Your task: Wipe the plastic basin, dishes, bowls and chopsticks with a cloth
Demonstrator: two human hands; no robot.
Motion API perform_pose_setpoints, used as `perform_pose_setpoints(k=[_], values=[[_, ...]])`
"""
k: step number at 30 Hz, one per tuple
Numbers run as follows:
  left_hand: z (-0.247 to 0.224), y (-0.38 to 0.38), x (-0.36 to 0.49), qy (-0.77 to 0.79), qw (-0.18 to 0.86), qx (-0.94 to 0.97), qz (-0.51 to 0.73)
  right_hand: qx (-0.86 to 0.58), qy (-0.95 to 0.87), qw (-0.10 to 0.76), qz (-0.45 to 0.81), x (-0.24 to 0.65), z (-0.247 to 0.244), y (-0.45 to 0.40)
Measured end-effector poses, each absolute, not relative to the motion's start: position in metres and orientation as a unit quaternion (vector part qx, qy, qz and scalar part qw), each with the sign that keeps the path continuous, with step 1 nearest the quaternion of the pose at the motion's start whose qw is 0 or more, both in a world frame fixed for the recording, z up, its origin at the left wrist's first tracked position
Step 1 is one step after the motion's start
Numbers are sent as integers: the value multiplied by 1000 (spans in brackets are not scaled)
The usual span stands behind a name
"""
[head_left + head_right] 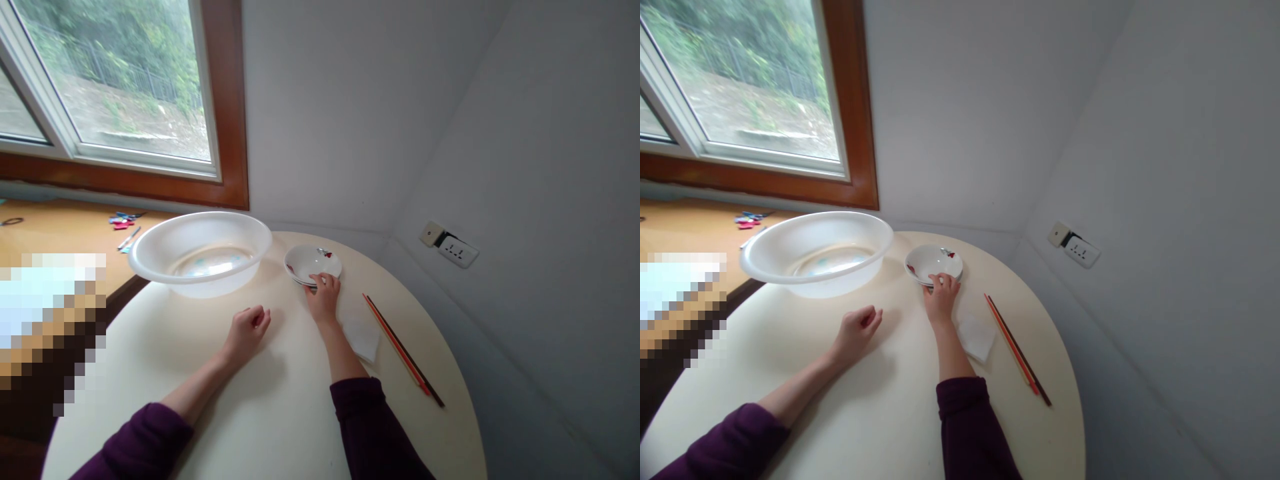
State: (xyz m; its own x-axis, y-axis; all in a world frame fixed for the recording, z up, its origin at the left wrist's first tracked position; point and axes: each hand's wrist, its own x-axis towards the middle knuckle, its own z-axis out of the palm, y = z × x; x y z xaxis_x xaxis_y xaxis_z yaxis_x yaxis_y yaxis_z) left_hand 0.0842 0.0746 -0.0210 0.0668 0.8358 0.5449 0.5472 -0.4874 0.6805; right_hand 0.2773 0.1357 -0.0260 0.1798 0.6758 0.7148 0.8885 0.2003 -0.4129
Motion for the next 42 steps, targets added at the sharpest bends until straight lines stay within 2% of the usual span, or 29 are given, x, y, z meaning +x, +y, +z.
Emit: perform_pose_setpoints(k=[20,33,42], values=[[-17,72,86,485,169,711,481,-572,-635,509,-98,288,-29,142],[-14,72,86,485,171,709,482,-569,-657,485,-97,277,-27,135],[-11,70,86,492,173,705,480,-588,-683,420,-106,265,-21,127]])
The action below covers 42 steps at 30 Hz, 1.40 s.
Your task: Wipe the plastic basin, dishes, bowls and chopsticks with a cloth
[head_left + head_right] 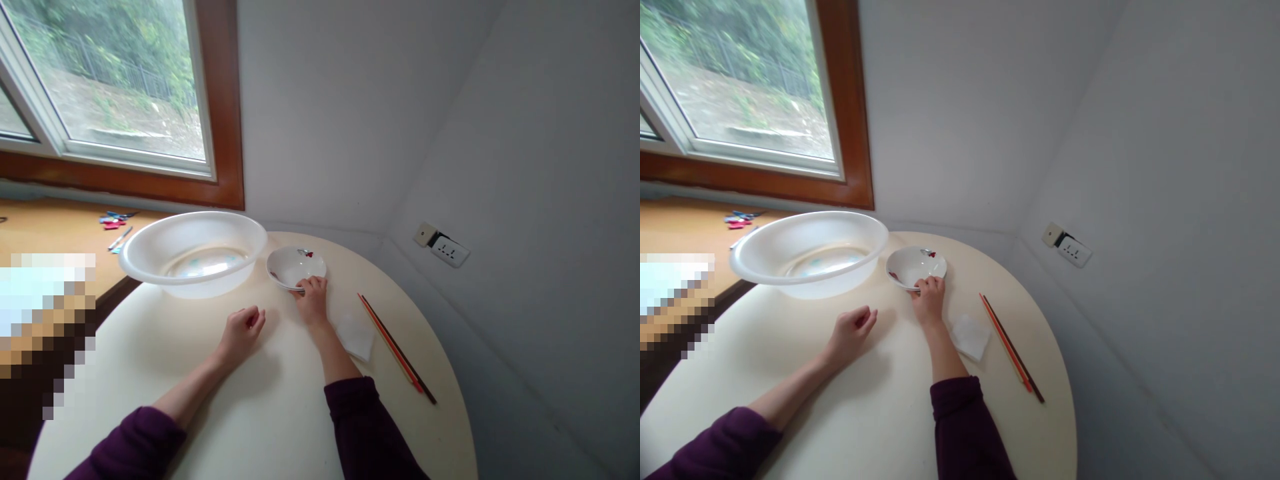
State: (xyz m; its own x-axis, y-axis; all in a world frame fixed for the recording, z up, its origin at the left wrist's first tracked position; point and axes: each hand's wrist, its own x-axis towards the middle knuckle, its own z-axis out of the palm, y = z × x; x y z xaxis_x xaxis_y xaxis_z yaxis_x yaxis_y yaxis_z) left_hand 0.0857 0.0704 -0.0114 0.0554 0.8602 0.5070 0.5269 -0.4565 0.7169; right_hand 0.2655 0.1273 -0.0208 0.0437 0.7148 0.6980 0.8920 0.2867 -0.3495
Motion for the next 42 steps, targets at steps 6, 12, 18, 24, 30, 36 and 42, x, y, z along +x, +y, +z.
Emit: perform_pose_setpoints(k=[6,12,18,24,30,36,42], values=[[-11,70,86,491,173,705,481,-585,-701,385,-135,263,-20,126],[-11,69,86,492,174,706,479,-569,-709,399,-120,266,-21,128],[-10,69,87,491,174,705,481,-563,-715,396,-118,266,-19,130],[-10,70,87,491,175,704,483,-556,-716,411,-99,267,-21,132],[-11,70,87,495,180,702,479,-540,-719,426,-97,266,-26,134],[-12,70,87,492,184,700,483,-537,-723,423,-99,267,-28,136],[-11,70,86,490,180,702,484,-532,-714,444,-99,269,-31,135]])
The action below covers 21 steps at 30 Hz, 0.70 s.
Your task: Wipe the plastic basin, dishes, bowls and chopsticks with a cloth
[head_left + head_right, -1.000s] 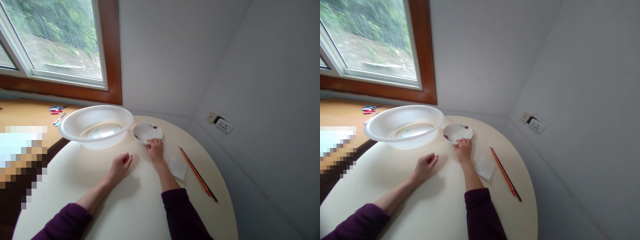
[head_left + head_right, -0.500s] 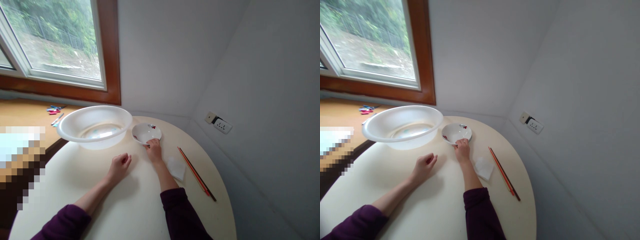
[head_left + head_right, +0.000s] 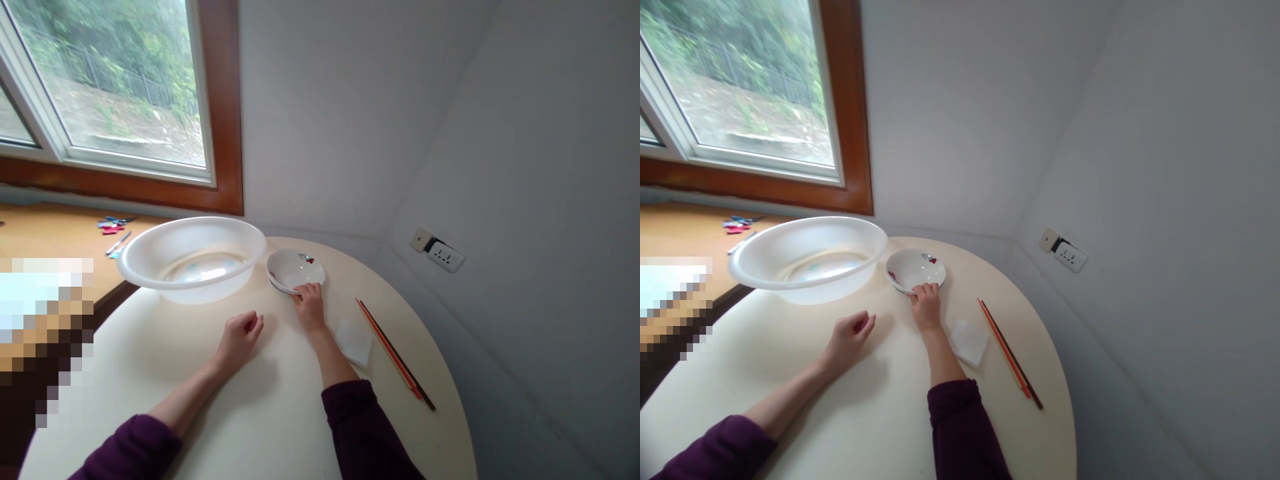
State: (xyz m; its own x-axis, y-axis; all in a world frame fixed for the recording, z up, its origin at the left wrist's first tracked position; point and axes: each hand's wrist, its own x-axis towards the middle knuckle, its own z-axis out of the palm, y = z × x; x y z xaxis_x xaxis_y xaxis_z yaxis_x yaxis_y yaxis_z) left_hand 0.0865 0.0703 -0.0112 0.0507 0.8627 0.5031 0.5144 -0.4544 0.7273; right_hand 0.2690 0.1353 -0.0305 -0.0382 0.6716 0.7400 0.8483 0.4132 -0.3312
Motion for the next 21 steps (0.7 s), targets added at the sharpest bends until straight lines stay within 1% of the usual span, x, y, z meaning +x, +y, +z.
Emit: perform_pose_setpoints(k=[5,12,21], values=[[-10,70,87,494,181,700,483,-518,-717,454,-101,269,-29,133],[-10,71,87,488,180,704,484,-497,-696,503,-125,277,-18,130],[-9,71,88,492,181,704,479,-531,-620,547,-184,306,-19,134]])
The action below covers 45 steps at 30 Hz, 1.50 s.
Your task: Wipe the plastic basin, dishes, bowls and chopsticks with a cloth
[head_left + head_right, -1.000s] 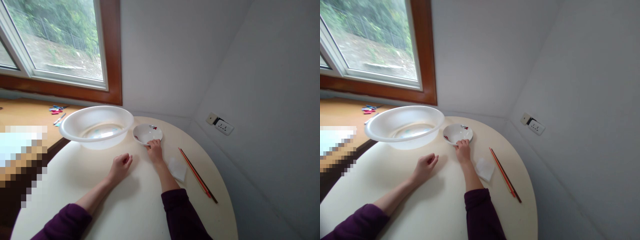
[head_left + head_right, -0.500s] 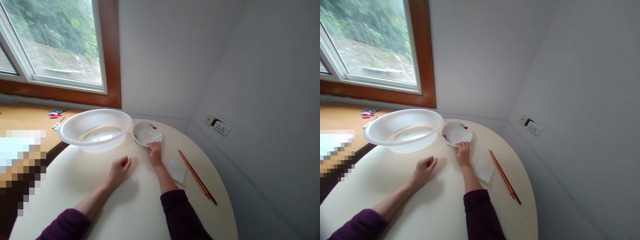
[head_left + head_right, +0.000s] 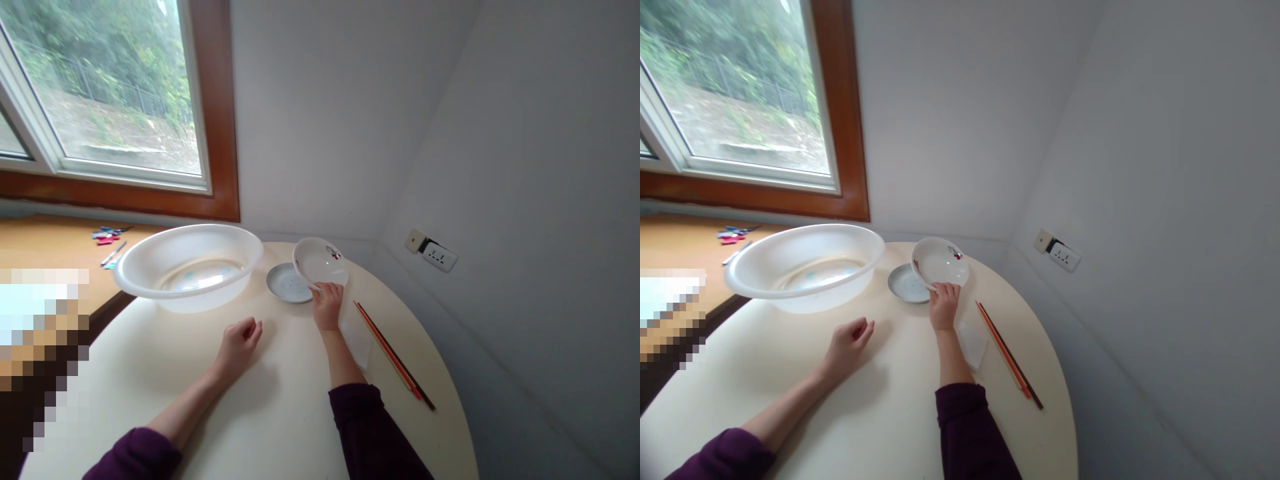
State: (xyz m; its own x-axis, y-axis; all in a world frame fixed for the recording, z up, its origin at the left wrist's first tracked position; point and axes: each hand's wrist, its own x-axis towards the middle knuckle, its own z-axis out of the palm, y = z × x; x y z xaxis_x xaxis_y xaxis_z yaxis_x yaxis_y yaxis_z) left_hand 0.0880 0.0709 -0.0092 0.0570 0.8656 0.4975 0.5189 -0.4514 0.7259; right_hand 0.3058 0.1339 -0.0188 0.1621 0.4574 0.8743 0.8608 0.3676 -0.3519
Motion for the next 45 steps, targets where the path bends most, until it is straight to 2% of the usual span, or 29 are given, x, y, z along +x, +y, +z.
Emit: perform_pose_setpoints(k=[21,27,35,45], values=[[-11,74,88,514,182,705,454,-600,-541,551,-209,347,-36,146],[-11,89,119,498,117,772,378,-605,-538,551,-202,345,-36,145],[-14,99,158,526,80,828,177,-607,-545,541,-204,349,-37,145],[-13,98,154,554,20,817,159,-614,-546,535,-195,351,-41,148]])
